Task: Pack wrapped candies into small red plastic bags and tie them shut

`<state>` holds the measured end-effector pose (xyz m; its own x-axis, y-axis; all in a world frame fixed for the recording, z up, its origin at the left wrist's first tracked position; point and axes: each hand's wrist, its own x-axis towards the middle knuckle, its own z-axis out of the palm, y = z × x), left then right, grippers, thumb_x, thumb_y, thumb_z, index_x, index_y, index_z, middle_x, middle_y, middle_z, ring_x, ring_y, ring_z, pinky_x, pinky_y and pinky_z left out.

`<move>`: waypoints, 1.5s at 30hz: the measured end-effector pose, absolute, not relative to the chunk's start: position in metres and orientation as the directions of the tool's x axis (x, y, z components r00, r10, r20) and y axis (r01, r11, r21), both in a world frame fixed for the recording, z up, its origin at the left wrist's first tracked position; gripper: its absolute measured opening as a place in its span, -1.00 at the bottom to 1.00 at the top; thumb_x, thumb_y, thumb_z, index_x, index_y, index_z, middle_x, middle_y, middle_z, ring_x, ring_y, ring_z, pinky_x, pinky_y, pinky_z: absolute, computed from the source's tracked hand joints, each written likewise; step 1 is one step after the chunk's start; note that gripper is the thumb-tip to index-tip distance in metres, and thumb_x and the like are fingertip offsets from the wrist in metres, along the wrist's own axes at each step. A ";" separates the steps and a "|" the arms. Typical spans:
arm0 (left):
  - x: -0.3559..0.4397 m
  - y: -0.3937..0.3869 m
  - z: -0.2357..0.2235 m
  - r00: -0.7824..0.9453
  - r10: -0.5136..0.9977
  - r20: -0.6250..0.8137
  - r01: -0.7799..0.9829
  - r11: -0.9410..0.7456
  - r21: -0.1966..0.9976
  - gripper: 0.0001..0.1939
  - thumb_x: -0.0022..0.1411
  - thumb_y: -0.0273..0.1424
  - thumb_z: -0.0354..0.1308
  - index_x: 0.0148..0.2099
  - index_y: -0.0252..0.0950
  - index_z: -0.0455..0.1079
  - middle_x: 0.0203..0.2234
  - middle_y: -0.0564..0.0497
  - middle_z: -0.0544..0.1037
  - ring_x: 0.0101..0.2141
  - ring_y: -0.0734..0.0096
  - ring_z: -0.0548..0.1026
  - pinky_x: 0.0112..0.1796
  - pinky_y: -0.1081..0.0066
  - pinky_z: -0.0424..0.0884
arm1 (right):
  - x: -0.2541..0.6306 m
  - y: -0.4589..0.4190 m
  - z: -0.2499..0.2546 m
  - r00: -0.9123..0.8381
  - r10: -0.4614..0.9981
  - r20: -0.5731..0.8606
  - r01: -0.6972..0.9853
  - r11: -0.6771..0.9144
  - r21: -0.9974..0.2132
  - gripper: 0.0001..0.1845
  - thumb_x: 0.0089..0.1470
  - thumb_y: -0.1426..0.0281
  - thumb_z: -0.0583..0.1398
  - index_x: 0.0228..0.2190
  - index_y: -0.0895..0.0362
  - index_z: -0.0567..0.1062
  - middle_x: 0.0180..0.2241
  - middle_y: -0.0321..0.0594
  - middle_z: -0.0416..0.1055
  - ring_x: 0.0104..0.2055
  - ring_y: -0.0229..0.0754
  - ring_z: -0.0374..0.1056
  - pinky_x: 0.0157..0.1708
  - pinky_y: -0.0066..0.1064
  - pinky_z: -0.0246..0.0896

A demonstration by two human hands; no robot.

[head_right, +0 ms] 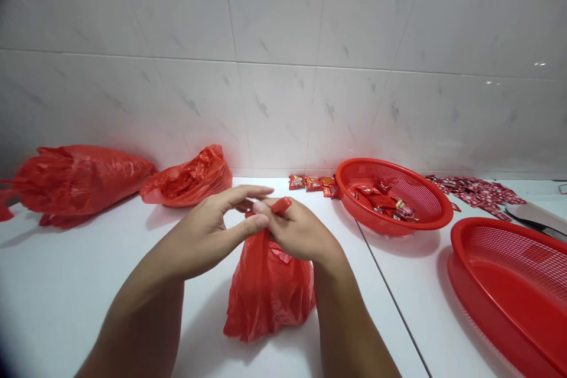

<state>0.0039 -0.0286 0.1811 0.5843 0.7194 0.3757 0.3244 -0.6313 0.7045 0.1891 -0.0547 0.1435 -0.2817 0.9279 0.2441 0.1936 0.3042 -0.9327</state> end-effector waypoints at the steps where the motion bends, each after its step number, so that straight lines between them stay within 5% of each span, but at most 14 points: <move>1: 0.003 -0.027 0.181 0.596 0.723 0.350 0.345 -0.624 0.701 -0.72 0.37 -0.22 0.27 0.10 -0.05 0.59 -0.10 0.00 0.67 -0.11 0.19 0.63 -0.13 0.28 0.58 | 0.193 -0.055 0.144 -0.259 0.938 0.232 0.184 0.284 -0.941 -0.44 0.40 -0.01 0.11 -0.52 0.08 0.31 -0.60 -0.38 0.23 -0.56 -0.30 0.14 -0.53 -0.44 0.07; 4: 0.002 -0.021 0.178 0.551 0.759 0.347 0.419 -0.611 0.672 -0.88 0.34 -0.26 0.28 -0.19 -0.15 0.61 -0.29 0.05 0.69 -0.27 0.26 0.63 -0.30 0.36 0.52 | 0.199 -0.056 0.144 -0.257 0.950 0.177 0.183 0.227 -0.957 -0.41 0.37 -0.13 0.08 -0.47 0.06 0.33 -0.64 -0.38 0.28 -0.58 -0.26 0.25 -0.53 -0.44 0.16; 9: 0.001 -0.020 0.176 0.446 0.788 0.424 0.509 -0.613 0.604 -0.74 0.34 -0.21 0.26 -0.39 -0.18 0.54 -0.45 0.07 0.63 -0.46 0.35 0.53 -0.45 0.37 0.37 | 0.197 -0.053 0.142 -0.165 0.975 0.148 0.115 0.168 -0.979 -0.48 0.35 -0.15 0.11 -0.31 0.04 0.41 -0.60 -0.39 0.41 -0.63 -0.27 0.27 -0.59 -0.46 0.18; 11: 0.001 -0.022 0.174 0.482 0.753 0.449 0.466 -0.654 0.596 -0.86 0.26 -0.21 0.34 -0.22 -0.14 0.58 -0.29 0.04 0.66 -0.29 0.24 0.61 -0.32 0.32 0.49 | 0.198 -0.053 0.143 -0.135 0.976 0.169 0.114 0.185 -0.976 -0.46 0.35 -0.13 0.12 -0.38 0.06 0.43 -0.61 -0.37 0.41 -0.63 -0.28 0.26 -0.58 -0.46 0.19; 14: 0.005 -0.021 0.168 0.542 0.702 0.462 0.375 -0.694 0.615 -0.17 0.04 -0.25 0.51 0.33 -0.02 0.31 0.17 -0.10 0.53 0.12 -0.03 0.55 -0.07 0.19 0.57 | 0.203 -0.054 0.147 -0.193 0.950 0.245 0.135 0.273 -0.953 -0.42 0.37 -0.04 0.15 -0.54 0.09 0.41 -0.61 -0.34 0.38 -0.56 -0.29 0.29 -0.52 -0.46 0.22; 16: 0.010 -0.020 0.164 0.601 0.701 0.384 0.332 -0.656 0.678 0.04 0.05 -0.30 0.50 0.48 0.01 0.05 0.27 -0.17 0.45 0.15 -0.07 0.54 -0.11 0.20 0.61 | 0.208 -0.056 0.150 -0.296 0.916 0.270 0.137 0.320 -0.937 -0.47 0.38 0.05 0.18 -0.53 0.10 0.49 -0.55 -0.30 0.45 -0.48 -0.27 0.35 -0.45 -0.45 0.27; 22: 0.015 -0.014 0.165 0.705 0.693 0.151 0.331 -0.510 0.794 -0.40 0.26 -0.47 0.21 0.33 -0.07 0.36 -0.24 0.00 0.69 -0.27 0.23 0.68 -0.27 0.33 0.59 | 0.229 -0.057 0.147 -0.413 0.837 0.359 0.143 0.448 -0.882 -0.87 0.26 0.34 0.32 -0.18 0.05 0.68 -0.28 -0.23 0.59 -0.27 -0.18 0.52 -0.23 -0.32 0.46; 27: 0.011 -0.015 0.170 0.709 0.688 0.155 0.255 -0.455 0.853 -0.50 0.38 -0.28 0.19 0.34 -0.08 0.35 -0.31 0.00 0.67 -0.36 0.24 0.64 -0.38 0.36 0.53 | 0.227 -0.053 0.144 -0.264 0.818 0.511 0.321 0.574 -0.753 -0.88 0.21 0.43 0.33 -0.33 -0.01 0.70 -0.25 -0.22 0.58 -0.21 -0.14 0.52 -0.17 -0.27 0.48; 30: 0.012 -0.013 0.173 0.679 0.699 0.225 0.213 -0.481 0.851 -0.64 0.51 -0.13 0.00 0.17 -0.09 0.49 -0.29 -0.01 0.64 -0.30 0.25 0.61 -0.30 0.34 0.52 | 0.219 -0.051 0.145 -0.208 0.785 0.584 0.332 0.618 -0.712 -0.84 0.22 0.45 0.32 -0.29 -0.04 0.72 -0.14 -0.21 0.61 -0.08 -0.09 0.54 -0.07 -0.23 0.49; 33: 0.012 -0.009 0.173 0.642 0.720 0.264 0.254 -0.525 0.812 -0.51 0.56 -0.05 -0.15 -0.17 -0.18 0.52 -0.43 0.02 0.53 -0.37 0.29 0.52 -0.31 0.34 0.46 | 0.214 -0.050 0.146 -0.173 0.772 0.612 0.329 0.631 -0.702 -0.77 0.23 0.50 0.31 -0.21 -0.07 0.72 -0.08 -0.24 0.63 0.03 -0.08 0.53 0.07 -0.18 0.46; 36: 0.012 -0.004 0.168 0.604 0.761 0.239 0.388 -0.542 0.745 -0.47 0.54 -0.05 -0.14 -0.41 -0.20 0.33 -0.53 0.06 0.40 -0.48 0.34 0.39 -0.43 0.35 0.32 | 0.213 -0.049 0.144 -0.199 0.795 0.574 0.320 0.606 -0.729 -0.70 0.25 0.52 0.27 -0.12 -0.10 0.71 -0.08 -0.27 0.64 -0.01 -0.10 0.55 0.04 -0.20 0.48; 40: 0.011 0.002 0.159 0.558 0.800 0.219 0.561 -0.558 0.612 -0.51 0.51 -0.16 -0.10 -0.50 -0.19 0.22 -0.59 0.07 0.32 -0.57 0.35 0.30 -0.55 0.35 0.11 | 0.211 -0.042 0.138 -0.214 0.854 0.474 0.383 0.520 -0.764 -0.67 0.27 0.52 0.23 -0.11 -0.09 0.71 -0.11 -0.28 0.66 -0.09 -0.12 0.56 -0.06 -0.26 0.48; 45: 0.007 0.005 0.159 0.525 0.813 0.251 0.666 -0.576 0.474 -0.56 0.46 -0.24 -0.07 -0.49 -0.17 0.33 -0.65 0.06 0.32 -0.64 0.34 0.30 -0.58 0.32 0.00 | 0.214 -0.036 0.136 -0.066 0.896 0.440 0.566 0.397 -0.723 -0.81 0.31 0.31 0.25 -0.20 -0.04 0.72 -0.15 -0.23 0.67 -0.11 -0.08 0.55 -0.14 -0.30 0.39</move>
